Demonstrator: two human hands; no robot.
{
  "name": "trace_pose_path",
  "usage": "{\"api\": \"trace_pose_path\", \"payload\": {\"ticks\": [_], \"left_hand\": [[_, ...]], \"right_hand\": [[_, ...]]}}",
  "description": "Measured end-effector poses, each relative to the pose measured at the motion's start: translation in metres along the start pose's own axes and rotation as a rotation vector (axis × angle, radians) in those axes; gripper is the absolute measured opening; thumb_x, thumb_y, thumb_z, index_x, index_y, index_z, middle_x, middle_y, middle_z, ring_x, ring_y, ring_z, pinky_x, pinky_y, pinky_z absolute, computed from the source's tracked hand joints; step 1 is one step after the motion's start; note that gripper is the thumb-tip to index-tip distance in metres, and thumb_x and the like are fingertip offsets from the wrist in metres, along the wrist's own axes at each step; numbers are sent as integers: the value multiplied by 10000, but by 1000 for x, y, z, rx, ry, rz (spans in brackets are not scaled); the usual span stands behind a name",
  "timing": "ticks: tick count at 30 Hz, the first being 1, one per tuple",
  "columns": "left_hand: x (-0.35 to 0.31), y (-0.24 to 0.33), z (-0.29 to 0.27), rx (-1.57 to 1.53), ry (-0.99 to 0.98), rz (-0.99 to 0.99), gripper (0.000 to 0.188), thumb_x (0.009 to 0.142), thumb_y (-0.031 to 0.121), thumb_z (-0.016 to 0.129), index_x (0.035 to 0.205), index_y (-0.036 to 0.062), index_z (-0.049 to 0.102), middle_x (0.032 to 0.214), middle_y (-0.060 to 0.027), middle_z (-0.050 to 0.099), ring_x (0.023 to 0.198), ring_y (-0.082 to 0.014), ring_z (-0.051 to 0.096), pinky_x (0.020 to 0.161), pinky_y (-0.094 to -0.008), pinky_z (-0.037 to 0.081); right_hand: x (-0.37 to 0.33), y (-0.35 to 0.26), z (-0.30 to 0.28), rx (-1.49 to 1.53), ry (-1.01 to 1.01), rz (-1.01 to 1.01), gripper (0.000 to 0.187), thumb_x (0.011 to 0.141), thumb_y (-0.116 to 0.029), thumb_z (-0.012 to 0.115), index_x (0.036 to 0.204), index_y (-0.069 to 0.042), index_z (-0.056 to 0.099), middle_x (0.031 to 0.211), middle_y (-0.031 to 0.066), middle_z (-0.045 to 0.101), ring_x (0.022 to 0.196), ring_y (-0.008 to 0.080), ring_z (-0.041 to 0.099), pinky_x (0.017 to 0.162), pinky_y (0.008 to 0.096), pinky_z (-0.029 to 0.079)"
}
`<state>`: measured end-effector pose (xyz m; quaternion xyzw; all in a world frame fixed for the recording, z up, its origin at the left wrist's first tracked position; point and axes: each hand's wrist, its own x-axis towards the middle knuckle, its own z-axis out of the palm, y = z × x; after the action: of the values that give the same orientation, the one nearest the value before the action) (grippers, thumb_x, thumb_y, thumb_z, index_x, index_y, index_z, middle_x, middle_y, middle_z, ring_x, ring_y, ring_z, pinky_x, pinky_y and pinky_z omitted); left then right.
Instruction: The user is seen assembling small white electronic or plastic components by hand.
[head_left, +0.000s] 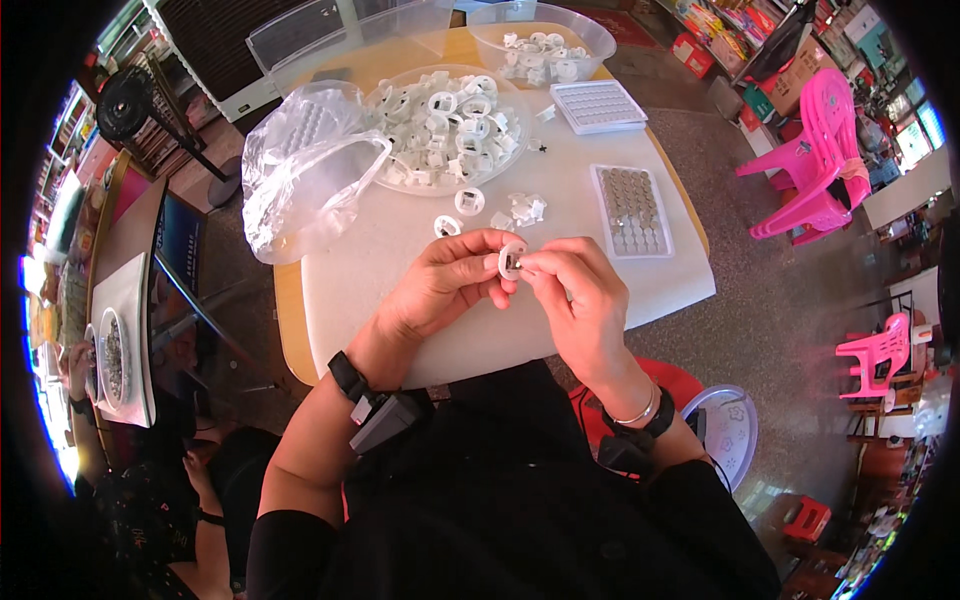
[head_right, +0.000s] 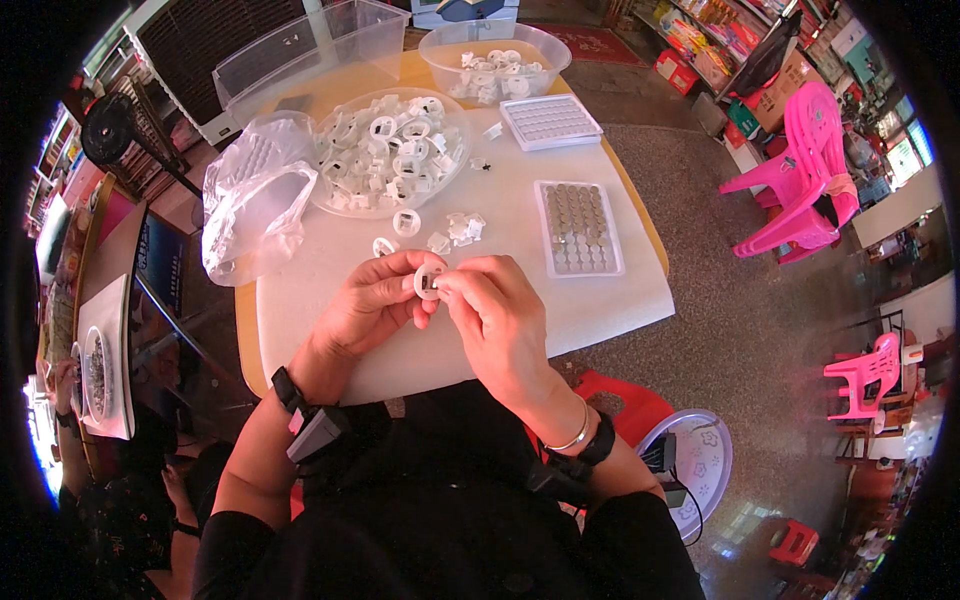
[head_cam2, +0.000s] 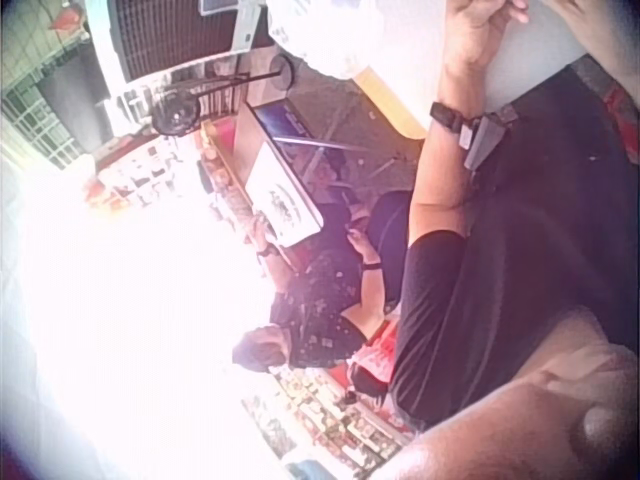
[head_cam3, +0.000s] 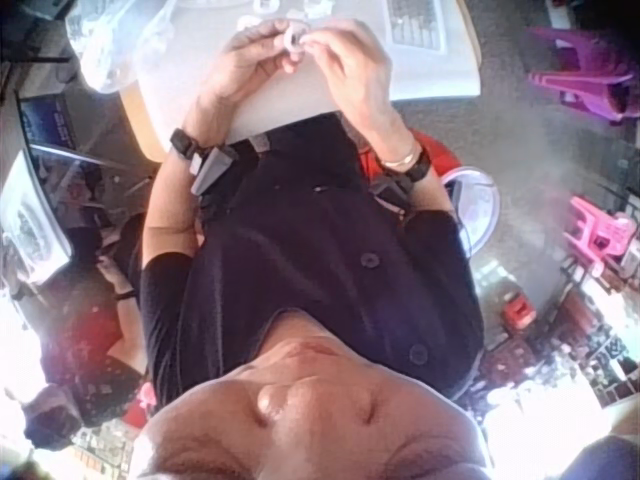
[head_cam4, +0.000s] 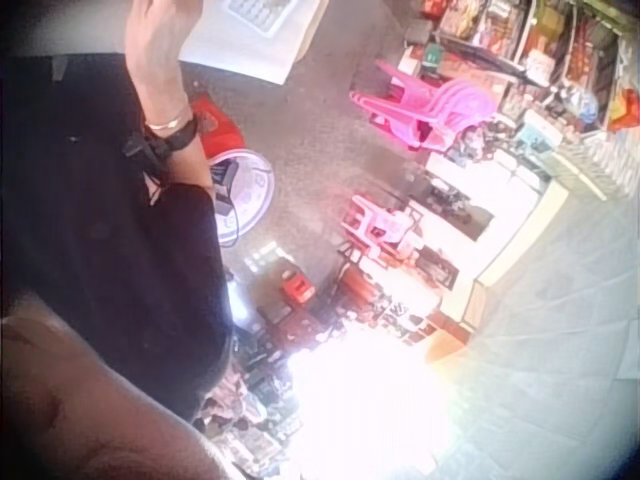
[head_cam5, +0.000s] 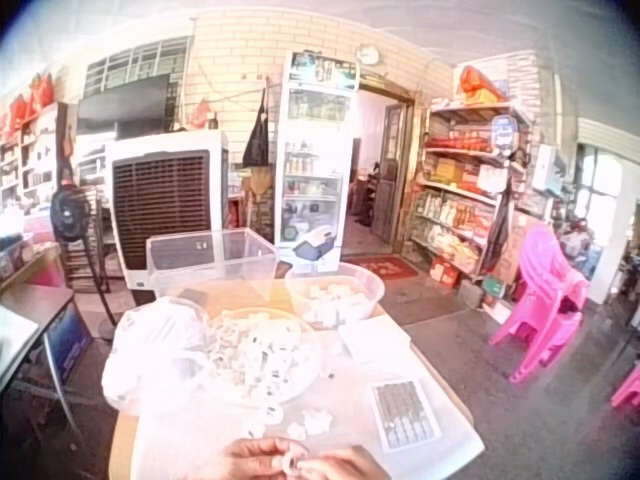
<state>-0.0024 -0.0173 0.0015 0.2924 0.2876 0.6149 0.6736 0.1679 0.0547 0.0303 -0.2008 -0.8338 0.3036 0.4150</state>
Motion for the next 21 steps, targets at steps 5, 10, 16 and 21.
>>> {"api": "trace_pose_path", "payload": {"ticks": [5,10,16,21], "left_hand": [[0,0,2,0,-10,-24,308,915,148,568,1174,-16,552,952,-70,613,844,-145,594,739,-287,520],[1,-2,2,25,-28,-30,312,910,147,574,1168,-27,556,948,-66,609,847,-141,587,729,-283,519],[5,-3,8,115,-45,-80,312,910,147,574,1157,-43,559,941,-67,605,847,-150,583,729,-287,517],[-1,-5,1,119,1,-84,306,908,129,572,1157,-48,555,949,-79,609,829,-166,596,729,-302,521]], "right_hand": [[-1,1,-1,-110,18,-139,219,731,62,637,929,-29,618,863,93,562,792,264,572,642,358,482],[1,6,-5,-49,-23,-103,167,746,57,629,895,-8,592,848,92,560,770,259,579,627,355,484],[11,-1,-19,413,-166,452,162,804,25,616,943,24,532,825,77,590,704,128,640,615,256,507],[9,9,-15,625,-255,530,143,840,-81,633,930,9,569,795,58,622,688,103,607,639,252,476]]}}
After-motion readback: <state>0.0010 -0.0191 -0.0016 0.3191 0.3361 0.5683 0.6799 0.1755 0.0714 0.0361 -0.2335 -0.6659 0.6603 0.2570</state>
